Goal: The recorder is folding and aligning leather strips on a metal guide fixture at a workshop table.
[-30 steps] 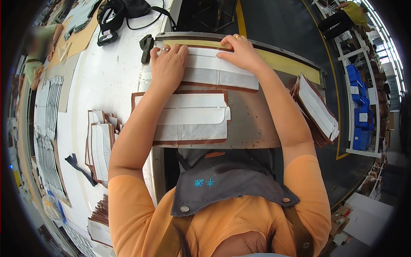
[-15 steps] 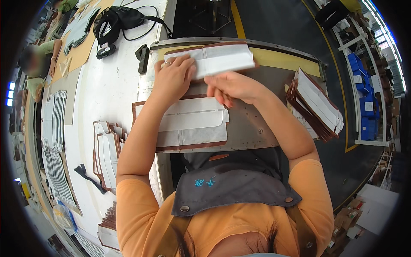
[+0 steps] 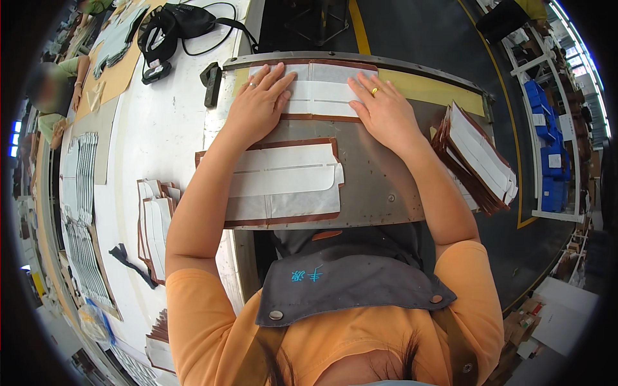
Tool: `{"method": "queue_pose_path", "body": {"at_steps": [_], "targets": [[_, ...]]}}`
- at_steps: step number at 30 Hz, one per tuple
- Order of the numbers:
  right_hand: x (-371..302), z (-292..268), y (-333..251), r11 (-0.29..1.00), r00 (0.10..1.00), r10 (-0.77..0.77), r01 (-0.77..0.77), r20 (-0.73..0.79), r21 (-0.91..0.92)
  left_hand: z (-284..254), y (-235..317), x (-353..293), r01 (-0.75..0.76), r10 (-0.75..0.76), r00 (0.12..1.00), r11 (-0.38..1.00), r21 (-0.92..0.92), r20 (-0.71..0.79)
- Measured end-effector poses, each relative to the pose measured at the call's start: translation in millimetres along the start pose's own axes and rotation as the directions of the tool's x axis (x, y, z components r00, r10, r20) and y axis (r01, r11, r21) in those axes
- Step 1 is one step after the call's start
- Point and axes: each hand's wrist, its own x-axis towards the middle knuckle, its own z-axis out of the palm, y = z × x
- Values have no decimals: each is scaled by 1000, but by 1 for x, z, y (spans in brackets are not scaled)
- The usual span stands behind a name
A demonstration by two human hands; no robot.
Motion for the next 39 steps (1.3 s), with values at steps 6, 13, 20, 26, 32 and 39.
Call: {"method": "queue_pose_path", "body": {"at_steps": [6, 13, 20, 26, 32, 39], "targets": [[4, 2, 5, 999, 999, 5, -4, -38, 38, 4, 5, 2, 11, -10, 998, 1000, 13, -65], [3, -6, 0, 1000, 998, -12, 11, -68, -26, -4, 16, 0, 12, -12, 994, 1000, -3, -110], [4, -9, -2, 996, 995, -48, 42, -83, -81, -4, 14, -1, -2, 3, 992, 1000, 10, -124], [19, -17, 3, 995, 995, -95, 95, -18, -3, -6, 15, -5, -26, 26, 993, 1000, 0, -112], [88, 30, -36, 899, 956, -169, 249, -238, 361, -10, 18, -6, -57, 54, 995, 998, -35, -86], [100, 34, -65, 917, 934, -305, 341, -186, 209, -4, 0, -3, 113, -118, 952, 993, -35, -283]]}}
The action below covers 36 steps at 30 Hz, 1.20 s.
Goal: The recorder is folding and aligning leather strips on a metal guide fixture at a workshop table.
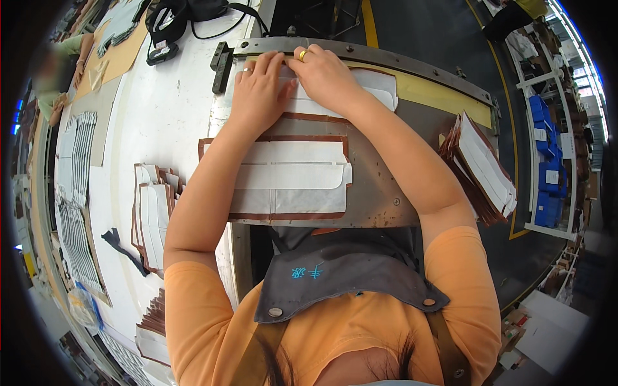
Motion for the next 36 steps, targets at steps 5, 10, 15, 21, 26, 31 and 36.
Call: {"method": "queue_pose_path", "body": {"at_steps": [5, 10, 15, 21, 26, 31, 36], "targets": [[-10, -5, 4, 978, 997, -66, 58, -32, -199, -5, 6, 2, -40, -1, 988, 965, 259, 157], [-38, -37, 24, 974, 998, 31, -18, 57, -228, -7, 7, 1, -10, -48, 985, 944, 329, 167], [-72, -63, 42, 950, 988, 107, -70, 109, -304, -7, 4, 2, -10, -38, 987, 955, 298, 156], [-106, -83, 54, 887, 966, 239, -175, 100, -427, -4, -3, 0, 21, -46, 993, 977, 212, 111], [-111, -96, 54, 849, 937, 349, -302, 32, -434, -5, -15, 3, 118, -129, 980, 990, 78, 151], [-81, -72, 20, 959, 958, 276, -280, -74, -46, -14, -22, 11, 201, -174, 958, 975, -98, 229], [-73, -68, -22, 979, 991, 128, -131, 24, 155, -37, -15, 10, 168, -65, 915, 959, -228, 398]]}}
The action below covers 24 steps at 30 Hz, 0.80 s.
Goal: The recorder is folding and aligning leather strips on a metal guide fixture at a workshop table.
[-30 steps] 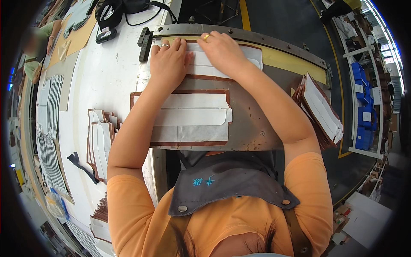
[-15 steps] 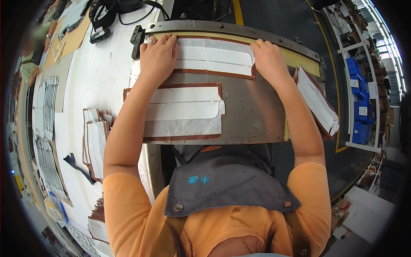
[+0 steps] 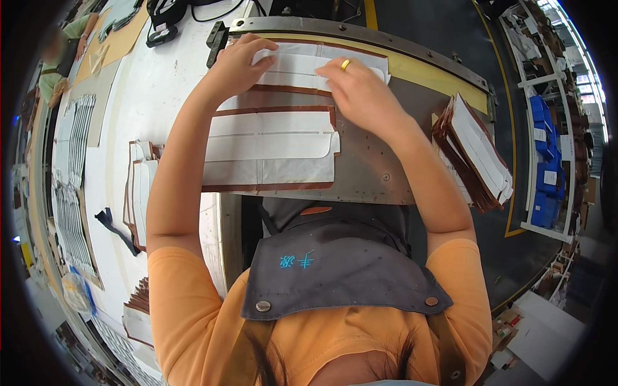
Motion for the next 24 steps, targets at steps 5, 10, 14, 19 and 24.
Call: {"method": "queue_pose_path", "body": {"at_steps": [5, 10, 14, 19, 24], "targets": [[-12, 21, -16, 973, 974, -225, 227, 43, -51, 25, 14, -19, -156, 160, 987, 979, 134, -22], [-13, 24, -20, 964, 971, -237, 239, 30, -117, 43, 1, -25, -107, 150, 973, 967, 232, -177], [-11, 21, -14, 986, 988, -153, 154, 24, -56, 37, -22, -17, 26, 76, 959, 935, 355, -272], [-1, 26, -5, 977, 983, -182, 179, -22, -118, 29, -23, -8, 7, 218, 861, 899, 439, -460], [7, 33, -10, 939, 963, -260, 270, 74, -214, -33, 32, -13, 91, -91, 996, 995, -43, -15]]}}
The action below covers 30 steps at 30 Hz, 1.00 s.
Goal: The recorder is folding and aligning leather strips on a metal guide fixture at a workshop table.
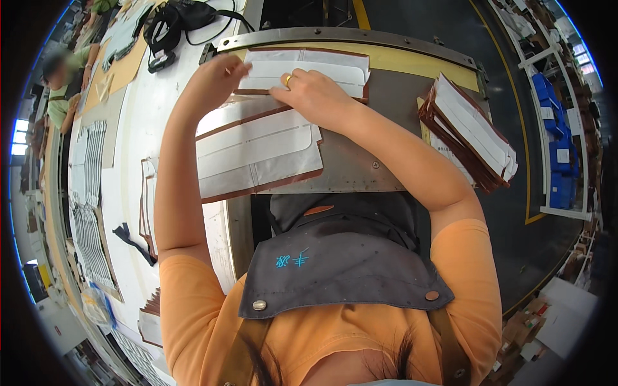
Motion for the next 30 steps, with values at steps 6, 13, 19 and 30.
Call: {"method": "queue_pose_path", "body": {"at_steps": [6, 13, 19, 30], "targets": [[2, -1, -4, 999, 999, 39, -39, -29, 11, -12, 47, -34, -62, -43, 759, 988, 138, 649], [11, 8, -6, 975, 997, 79, -74, 16, -211, 11, 49, -110, -267, 75, 887, 888, 375, 456], [5, 7, 2, 990, 994, 13, -28, -108, -139, 45, 5, -99, -213, 216, 975, 863, 458, 47], [3, 7, 0, 991, 993, 31, -46, -113, -127, 51, -13, -68, -69, 167, 977, 831, 552, -130]]}}
